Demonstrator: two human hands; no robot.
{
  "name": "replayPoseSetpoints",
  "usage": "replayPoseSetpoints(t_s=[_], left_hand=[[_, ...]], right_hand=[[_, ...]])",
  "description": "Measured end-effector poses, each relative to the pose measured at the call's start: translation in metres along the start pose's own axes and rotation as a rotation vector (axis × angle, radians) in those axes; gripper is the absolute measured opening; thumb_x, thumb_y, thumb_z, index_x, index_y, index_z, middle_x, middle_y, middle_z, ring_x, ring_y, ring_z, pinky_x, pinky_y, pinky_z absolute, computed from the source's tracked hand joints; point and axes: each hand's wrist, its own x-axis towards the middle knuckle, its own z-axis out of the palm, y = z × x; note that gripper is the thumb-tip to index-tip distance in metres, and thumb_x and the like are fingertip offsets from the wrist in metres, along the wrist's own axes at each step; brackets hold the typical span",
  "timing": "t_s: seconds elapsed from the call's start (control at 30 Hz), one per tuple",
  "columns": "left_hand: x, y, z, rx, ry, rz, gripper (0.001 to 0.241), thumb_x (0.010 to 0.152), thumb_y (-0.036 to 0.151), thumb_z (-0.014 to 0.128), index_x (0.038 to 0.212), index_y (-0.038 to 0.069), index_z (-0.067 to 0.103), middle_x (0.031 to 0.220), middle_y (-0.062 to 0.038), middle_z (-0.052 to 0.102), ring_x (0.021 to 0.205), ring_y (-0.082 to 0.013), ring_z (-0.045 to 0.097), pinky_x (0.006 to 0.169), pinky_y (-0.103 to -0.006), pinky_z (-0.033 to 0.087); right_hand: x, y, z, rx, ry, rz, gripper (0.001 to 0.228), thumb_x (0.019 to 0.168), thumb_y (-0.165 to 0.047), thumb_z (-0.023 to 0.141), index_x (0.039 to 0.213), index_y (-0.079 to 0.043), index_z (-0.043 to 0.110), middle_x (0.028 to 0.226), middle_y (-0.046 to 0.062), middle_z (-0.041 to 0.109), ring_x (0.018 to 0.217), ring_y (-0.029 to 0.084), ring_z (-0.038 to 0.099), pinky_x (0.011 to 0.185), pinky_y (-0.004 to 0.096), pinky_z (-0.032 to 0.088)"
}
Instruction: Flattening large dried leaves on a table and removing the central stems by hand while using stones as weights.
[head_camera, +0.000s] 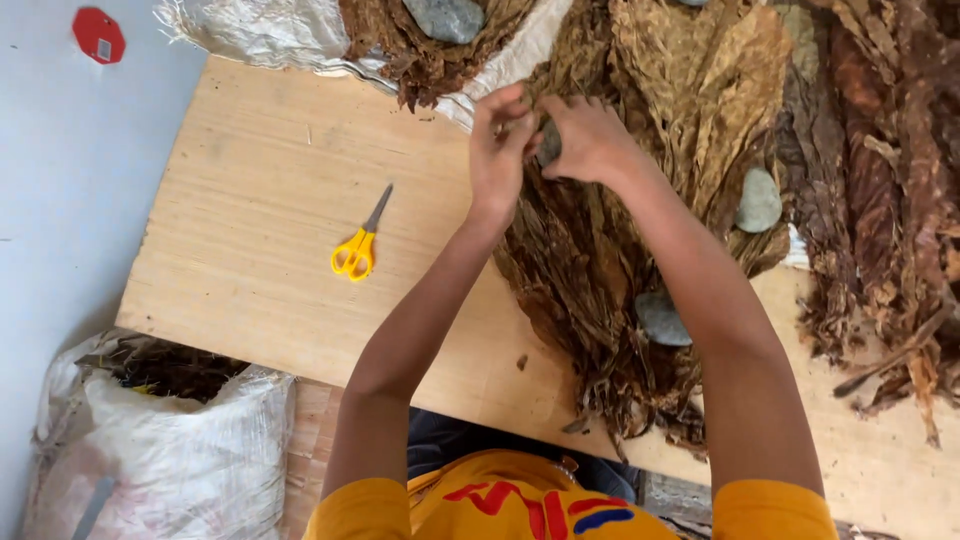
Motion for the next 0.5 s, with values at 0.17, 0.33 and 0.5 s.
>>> replayPoseSetpoints(t_s=[0.17,0.33,0.5], left_hand=[[-0.036,-0.017,-0.002,-0.093,0.084,-0.171,0.032,0.097,-0.006,0.055,0.126,0.008,0.052,0.104,-0.013,0.059,0.074,-0.0185,0.063,0.067,-0.0301,0.060],[-0.032,-0.016,0.027,0.368,-0.109,-0.137,0.035,0.093,-0.004,0.056,0.127,0.005,0.059,0.130,-0.014,0.066,0.120,-0.0286,0.066,0.103,-0.0401,0.059],[-0.021,-0.031,0.050,0.250,0.021,0.056,0.050,0.102,0.053,0.038,0.122,0.008,0.046,0.099,-0.003,0.050,0.087,-0.0154,0.052,0.079,-0.0339,0.051]], right_hand=[[-0.033,0.002,-0.020,0.541,0.184,-0.055,0.078,0.074,-0.014,0.087,0.136,-0.009,0.040,0.141,0.015,0.051,0.131,0.029,0.050,0.110,0.050,0.047],[-0.084,0.041,-0.038,0.977,0.424,-0.290,0.071,0.086,0.003,0.080,0.135,-0.010,0.029,0.139,0.029,0.049,0.124,0.035,0.059,0.105,0.041,0.058],[-0.129,0.050,-0.042,0.721,0.433,-0.025,0.112,0.080,0.004,0.086,0.159,-0.018,0.009,0.158,0.036,0.029,0.146,0.045,0.040,0.120,0.058,0.035]])
